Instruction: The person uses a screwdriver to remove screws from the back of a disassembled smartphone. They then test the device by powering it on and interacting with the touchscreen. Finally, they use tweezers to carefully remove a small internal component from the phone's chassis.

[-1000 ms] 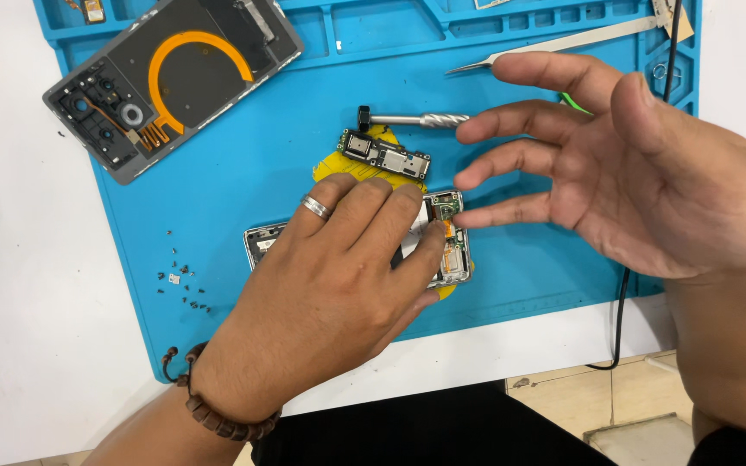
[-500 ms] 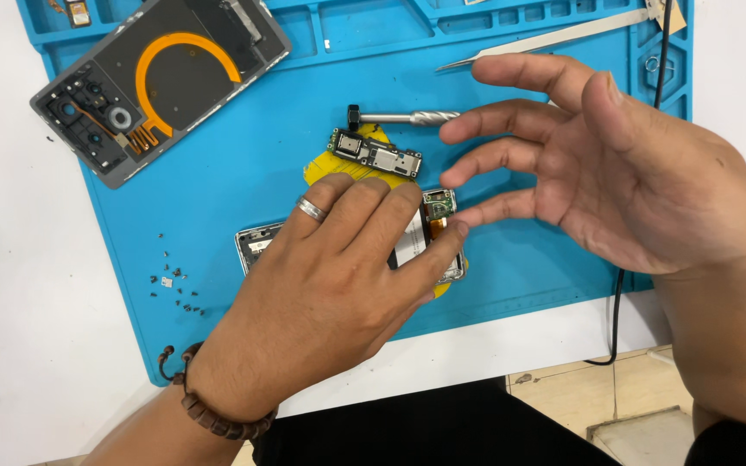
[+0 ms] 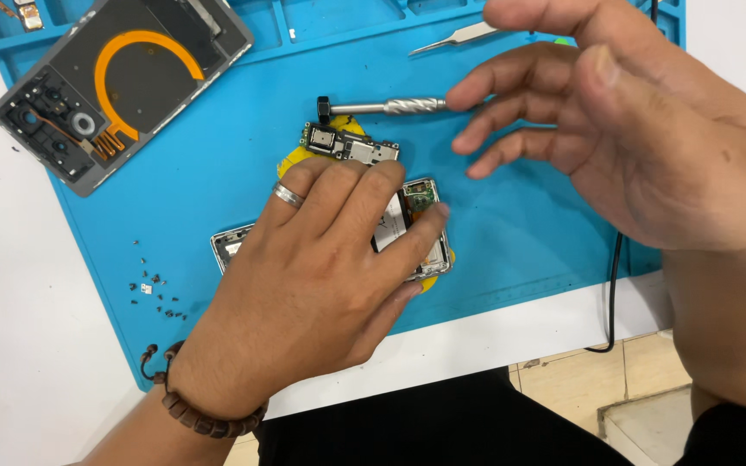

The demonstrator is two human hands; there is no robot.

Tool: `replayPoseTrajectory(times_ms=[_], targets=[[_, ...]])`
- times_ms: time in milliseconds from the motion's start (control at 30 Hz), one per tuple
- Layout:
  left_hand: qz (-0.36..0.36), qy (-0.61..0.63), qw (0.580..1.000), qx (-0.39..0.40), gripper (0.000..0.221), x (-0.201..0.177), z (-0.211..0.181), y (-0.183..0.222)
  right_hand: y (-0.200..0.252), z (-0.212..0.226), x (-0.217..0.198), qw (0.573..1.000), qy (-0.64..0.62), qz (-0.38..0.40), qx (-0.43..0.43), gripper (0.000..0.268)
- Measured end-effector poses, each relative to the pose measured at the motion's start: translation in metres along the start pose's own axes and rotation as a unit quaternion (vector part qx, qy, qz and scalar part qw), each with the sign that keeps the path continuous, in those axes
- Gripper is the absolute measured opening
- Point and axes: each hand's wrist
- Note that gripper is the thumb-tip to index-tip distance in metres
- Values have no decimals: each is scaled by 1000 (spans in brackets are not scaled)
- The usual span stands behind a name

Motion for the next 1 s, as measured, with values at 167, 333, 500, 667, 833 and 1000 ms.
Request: replayPoseTrajectory(times_ms=[167, 333, 500, 667, 833, 1000], targets=[[-25, 22, 999, 18, 37, -2, 1, -2, 5, 1, 7, 997, 66, 14, -29, 40], [-47, -7, 998, 37, 41, -5, 4, -2, 4, -3, 9, 998, 51, 43, -2, 36], [-78, 29, 995, 47, 27, -4, 6, -3, 4, -2, 13, 996, 71, 57, 19, 38], [-81, 39, 995, 45, 25, -3, 4, -4, 4, -4, 15, 998, 31, 60, 8, 40], [-88, 35, 995, 40, 22, -3, 4, -4, 5, -4, 14, 997, 16, 71, 3, 42], [-89, 48, 994, 30, 14, -3, 3, -3, 4, -4, 15, 995, 50, 82, -12, 42]])
Point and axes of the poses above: each hand's wrist, its own y-axis away from the middle knuckle, its own x-axis out of the palm, z = x × y, and after that the axes turned 13 degrees about -x, right-handed
